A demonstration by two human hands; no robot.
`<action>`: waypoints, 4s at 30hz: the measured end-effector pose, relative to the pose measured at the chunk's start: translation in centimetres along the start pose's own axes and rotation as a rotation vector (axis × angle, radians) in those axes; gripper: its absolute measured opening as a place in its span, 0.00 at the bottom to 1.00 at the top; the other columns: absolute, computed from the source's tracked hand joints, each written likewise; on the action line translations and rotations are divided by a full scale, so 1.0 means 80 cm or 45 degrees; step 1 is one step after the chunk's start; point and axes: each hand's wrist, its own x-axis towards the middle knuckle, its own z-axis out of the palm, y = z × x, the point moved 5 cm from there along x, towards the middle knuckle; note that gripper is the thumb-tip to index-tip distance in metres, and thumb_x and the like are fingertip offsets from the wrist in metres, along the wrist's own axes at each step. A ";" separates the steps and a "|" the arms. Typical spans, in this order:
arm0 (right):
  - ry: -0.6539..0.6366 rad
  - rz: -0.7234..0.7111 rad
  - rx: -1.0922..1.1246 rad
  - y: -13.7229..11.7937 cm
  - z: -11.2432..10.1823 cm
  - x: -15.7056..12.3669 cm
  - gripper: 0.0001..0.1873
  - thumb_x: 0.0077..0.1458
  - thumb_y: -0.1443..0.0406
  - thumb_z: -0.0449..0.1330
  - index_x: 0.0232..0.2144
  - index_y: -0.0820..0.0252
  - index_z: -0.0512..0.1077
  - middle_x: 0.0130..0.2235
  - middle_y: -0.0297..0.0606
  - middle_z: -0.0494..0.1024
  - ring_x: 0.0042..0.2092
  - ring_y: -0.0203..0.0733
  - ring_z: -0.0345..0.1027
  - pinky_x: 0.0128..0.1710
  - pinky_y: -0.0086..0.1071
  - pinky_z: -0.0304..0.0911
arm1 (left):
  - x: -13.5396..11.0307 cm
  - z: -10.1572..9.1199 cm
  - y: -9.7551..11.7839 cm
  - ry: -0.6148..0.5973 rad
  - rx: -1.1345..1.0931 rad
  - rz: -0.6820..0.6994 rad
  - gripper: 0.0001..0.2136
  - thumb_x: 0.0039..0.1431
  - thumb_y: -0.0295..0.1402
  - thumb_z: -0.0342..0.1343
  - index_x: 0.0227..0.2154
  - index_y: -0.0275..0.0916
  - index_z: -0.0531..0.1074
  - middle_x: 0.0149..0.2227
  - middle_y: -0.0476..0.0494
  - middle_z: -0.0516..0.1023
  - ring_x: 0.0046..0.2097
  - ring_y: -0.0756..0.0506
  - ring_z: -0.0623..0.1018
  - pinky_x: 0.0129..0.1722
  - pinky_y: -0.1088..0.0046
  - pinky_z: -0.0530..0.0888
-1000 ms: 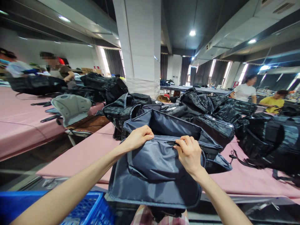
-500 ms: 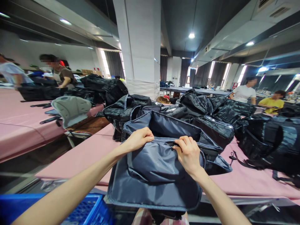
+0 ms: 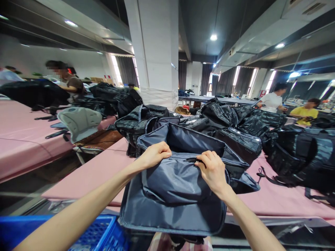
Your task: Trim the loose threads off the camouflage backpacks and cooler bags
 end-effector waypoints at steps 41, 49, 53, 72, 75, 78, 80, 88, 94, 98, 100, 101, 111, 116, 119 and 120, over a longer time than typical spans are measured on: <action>0.111 -0.089 -0.151 -0.024 0.004 0.008 0.04 0.54 0.66 0.57 0.32 0.58 0.72 0.32 0.37 0.73 0.34 0.39 0.63 0.32 0.31 0.58 | -0.024 -0.009 -0.017 0.270 0.093 0.169 0.07 0.56 0.32 0.51 0.28 0.42 0.74 0.33 0.50 0.75 0.38 0.48 0.70 0.39 0.73 0.65; 0.095 -0.094 -0.147 -0.032 0.007 0.012 0.03 0.54 0.66 0.57 0.31 0.58 0.71 0.31 0.37 0.73 0.34 0.39 0.63 0.33 0.32 0.58 | -0.025 -0.010 -0.014 0.278 0.116 0.135 0.07 0.56 0.31 0.51 0.27 0.41 0.74 0.33 0.50 0.75 0.38 0.48 0.70 0.38 0.73 0.65; 0.059 0.003 -0.019 -0.020 0.007 0.010 0.04 0.55 0.65 0.56 0.30 0.58 0.70 0.31 0.36 0.71 0.34 0.39 0.64 0.33 0.31 0.59 | -0.025 -0.009 -0.013 0.278 0.143 0.108 0.07 0.56 0.31 0.50 0.27 0.41 0.73 0.33 0.50 0.75 0.37 0.48 0.70 0.37 0.74 0.64; 0.079 -0.106 -0.016 -0.057 0.017 0.014 0.03 0.52 0.69 0.59 0.33 0.60 0.71 0.32 0.38 0.71 0.35 0.40 0.62 0.34 0.33 0.60 | -0.022 -0.013 -0.013 0.023 0.110 -0.144 0.11 0.53 0.33 0.48 0.31 0.42 0.76 0.37 0.48 0.78 0.41 0.44 0.74 0.37 0.73 0.66; 0.080 -0.086 -0.002 -0.057 0.017 0.015 0.03 0.53 0.69 0.58 0.33 0.60 0.71 0.33 0.38 0.71 0.35 0.41 0.62 0.34 0.33 0.60 | -0.024 -0.013 -0.013 0.017 0.110 -0.155 0.11 0.53 0.33 0.48 0.31 0.42 0.76 0.37 0.47 0.78 0.41 0.44 0.75 0.38 0.73 0.67; 0.076 -0.079 0.007 -0.059 0.019 0.017 0.03 0.53 0.69 0.58 0.33 0.60 0.70 0.32 0.38 0.71 0.34 0.40 0.61 0.33 0.33 0.59 | -0.025 -0.013 -0.013 0.023 0.116 -0.161 0.11 0.53 0.33 0.48 0.31 0.42 0.76 0.37 0.47 0.78 0.41 0.44 0.74 0.38 0.73 0.67; 0.068 -0.084 0.011 -0.062 0.020 0.019 0.03 0.53 0.68 0.58 0.33 0.60 0.70 0.32 0.37 0.71 0.34 0.40 0.61 0.32 0.33 0.59 | -0.026 -0.012 -0.013 0.025 0.117 -0.158 0.11 0.53 0.33 0.48 0.31 0.41 0.76 0.37 0.47 0.78 0.41 0.44 0.74 0.37 0.73 0.66; 0.046 -0.099 0.039 -0.068 0.030 0.020 0.02 0.53 0.68 0.58 0.32 0.60 0.70 0.32 0.38 0.71 0.34 0.41 0.61 0.33 0.33 0.59 | -0.030 -0.012 -0.010 0.020 0.134 -0.165 0.11 0.54 0.33 0.48 0.31 0.41 0.76 0.37 0.47 0.78 0.40 0.45 0.74 0.35 0.74 0.65; -0.036 -0.019 0.197 -0.054 0.032 0.020 0.01 0.54 0.68 0.57 0.31 0.58 0.69 0.31 0.36 0.71 0.34 0.40 0.61 0.32 0.33 0.59 | -0.029 -0.011 -0.009 0.024 0.130 -0.153 0.11 0.54 0.33 0.48 0.31 0.42 0.76 0.37 0.48 0.78 0.39 0.45 0.74 0.35 0.74 0.65; -0.037 -0.027 0.162 -0.045 0.023 0.015 0.03 0.54 0.66 0.58 0.34 0.58 0.69 0.32 0.37 0.71 0.35 0.41 0.62 0.34 0.34 0.59 | -0.028 -0.012 -0.010 0.032 0.114 -0.133 0.10 0.54 0.32 0.48 0.31 0.41 0.76 0.37 0.48 0.78 0.39 0.45 0.74 0.35 0.74 0.65; -0.011 -0.050 0.112 -0.046 0.020 0.014 0.04 0.54 0.66 0.57 0.34 0.58 0.70 0.33 0.38 0.71 0.35 0.41 0.62 0.34 0.34 0.59 | -0.027 -0.012 -0.011 0.042 0.116 -0.133 0.10 0.54 0.32 0.48 0.31 0.41 0.76 0.37 0.48 0.78 0.40 0.45 0.74 0.35 0.74 0.65; -0.001 -0.059 0.095 -0.047 0.019 0.014 0.04 0.54 0.66 0.56 0.34 0.58 0.70 0.33 0.38 0.71 0.35 0.41 0.62 0.34 0.34 0.59 | -0.027 -0.012 -0.011 0.045 0.116 -0.135 0.10 0.54 0.32 0.48 0.31 0.41 0.76 0.37 0.48 0.78 0.39 0.45 0.74 0.35 0.74 0.65; -0.080 0.091 0.391 -0.048 0.032 0.026 0.03 0.54 0.66 0.57 0.30 0.58 0.71 0.31 0.35 0.73 0.34 0.39 0.65 0.34 0.32 0.61 | -0.036 -0.009 -0.011 0.094 0.144 -0.055 0.10 0.56 0.32 0.48 0.30 0.41 0.75 0.34 0.48 0.76 0.38 0.48 0.73 0.36 0.75 0.65; -0.035 0.100 0.340 -0.018 0.013 0.036 0.04 0.52 0.65 0.60 0.33 0.56 0.71 0.34 0.35 0.73 0.37 0.40 0.66 0.36 0.33 0.61 | -0.028 -0.024 0.001 0.275 0.199 0.113 0.11 0.58 0.36 0.48 0.34 0.43 0.75 0.39 0.47 0.76 0.42 0.46 0.70 0.43 0.73 0.64; -0.006 -0.084 0.076 -0.021 0.008 0.049 0.04 0.52 0.67 0.59 0.33 0.56 0.71 0.33 0.36 0.73 0.37 0.41 0.63 0.36 0.34 0.60 | -0.007 -0.018 0.002 0.157 0.277 0.100 0.11 0.57 0.34 0.48 0.34 0.43 0.76 0.38 0.46 0.78 0.42 0.44 0.70 0.42 0.70 0.64; -0.002 -0.142 -0.003 -0.025 0.009 0.053 0.04 0.52 0.67 0.59 0.33 0.56 0.71 0.34 0.37 0.73 0.36 0.41 0.63 0.35 0.34 0.59 | -0.001 -0.014 0.000 0.101 0.272 0.095 0.11 0.56 0.33 0.48 0.33 0.43 0.77 0.36 0.47 0.78 0.41 0.44 0.71 0.41 0.70 0.64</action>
